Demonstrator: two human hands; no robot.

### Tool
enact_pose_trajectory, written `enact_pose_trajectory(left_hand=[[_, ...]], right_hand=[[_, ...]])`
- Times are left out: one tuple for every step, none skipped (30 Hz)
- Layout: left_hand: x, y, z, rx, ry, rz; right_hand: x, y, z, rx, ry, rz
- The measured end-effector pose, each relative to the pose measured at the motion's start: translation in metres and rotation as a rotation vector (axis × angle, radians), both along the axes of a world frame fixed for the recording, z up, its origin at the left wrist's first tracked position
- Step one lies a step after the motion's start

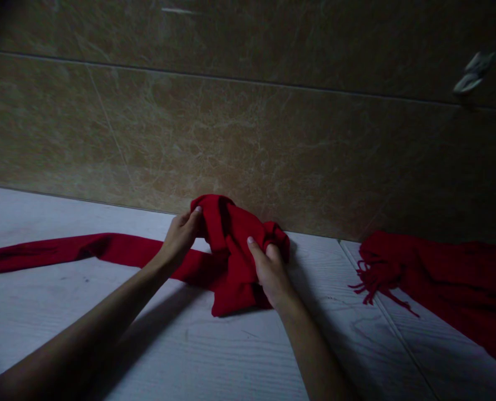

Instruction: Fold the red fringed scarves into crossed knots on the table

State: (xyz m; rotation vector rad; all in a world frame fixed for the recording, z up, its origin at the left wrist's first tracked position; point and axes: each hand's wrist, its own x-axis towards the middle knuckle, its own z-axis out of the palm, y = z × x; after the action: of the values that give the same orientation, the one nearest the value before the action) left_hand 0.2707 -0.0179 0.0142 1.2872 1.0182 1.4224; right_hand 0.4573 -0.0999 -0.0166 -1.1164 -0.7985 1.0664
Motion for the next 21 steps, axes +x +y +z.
enact_pose_trajectory(left_hand=[[-0.002, 0.004, 0.000, -0.079, -0.102, -0.015], [-0.004, 0.006, 0.000, -0.154, -0.192, -0.035], [-0.004, 0.007, 0.000, -0.212, -0.262, -0.053], [-0.004, 0.007, 0.001, -0.251, -0.307, -0.068], [-0.002, 0.006, 0.001, -0.275, -0.328, -0.083], [0.000, 0.005, 0.001, -0.287, -0.336, -0.107], [0.001, 0.003, 0.001, -0.294, -0.337, -0.132], [0.003, 0.001, 0.001, -0.293, -0.339, -0.153], [0.004, 0.000, 0.002, -0.282, -0.335, -0.161], [0.003, -0.001, 0.003, -0.261, -0.328, -0.145], [0.002, -0.001, 0.004, -0.234, -0.325, -0.113], [0.000, -0.001, 0.007, -0.211, -0.333, -0.073], [-0.003, -0.001, 0.010, -0.209, -0.355, -0.049], [-0.006, -0.001, 0.014, -0.230, -0.400, -0.057], [-0.008, -0.001, 0.018, -0.272, -0.462, -0.099], [-0.010, -0.002, 0.022, -0.323, -0.535, -0.168], [-0.011, -0.005, 0.026, -0.370, -0.610, -0.252], [-0.010, -0.007, 0.028, -0.404, -0.677, -0.333], [-0.009, -0.011, 0.030, -0.426, -0.727, -0.410], [-0.008, -0.015, 0.031, -0.440, -0.755, -0.478], [-0.006, -0.019, 0.031, -0.454, -0.759, -0.542]], right_hand=[[0.003, -0.003, 0.006, -0.043, 0.032, 0.049], [0.005, -0.006, 0.013, -0.064, 0.062, 0.114], [0.008, -0.010, 0.019, -0.061, 0.109, 0.183], [0.010, -0.012, 0.026, -0.035, 0.162, 0.243], [0.013, -0.013, 0.030, -0.002, 0.215, 0.272], [0.015, -0.013, 0.034, 0.027, 0.260, 0.259], [0.017, -0.012, 0.035, 0.052, 0.295, 0.205], [0.019, -0.009, 0.035, 0.078, 0.323, 0.126], [0.021, -0.006, 0.033, 0.103, 0.347, 0.044], [0.022, -0.003, 0.032, 0.127, 0.366, -0.023], [0.023, 0.001, 0.030, 0.147, 0.377, -0.058], [0.024, 0.003, 0.029, 0.168, 0.382, -0.063], [0.023, 0.004, 0.029, 0.192, 0.381, -0.047], [0.022, 0.004, 0.030, 0.220, 0.373, -0.015], [0.020, 0.003, 0.030, 0.248, 0.360, 0.026], [0.017, 0.002, 0.031, 0.267, 0.347, 0.078], [0.013, 0.001, 0.031, 0.274, 0.335, 0.133], [0.008, -0.001, 0.029, 0.268, 0.323, 0.185], [0.003, -0.002, 0.026, 0.251, 0.309, 0.227], [-0.001, -0.003, 0.022, 0.220, 0.291, 0.249], [-0.006, -0.003, 0.018, 0.177, 0.267, 0.255]])
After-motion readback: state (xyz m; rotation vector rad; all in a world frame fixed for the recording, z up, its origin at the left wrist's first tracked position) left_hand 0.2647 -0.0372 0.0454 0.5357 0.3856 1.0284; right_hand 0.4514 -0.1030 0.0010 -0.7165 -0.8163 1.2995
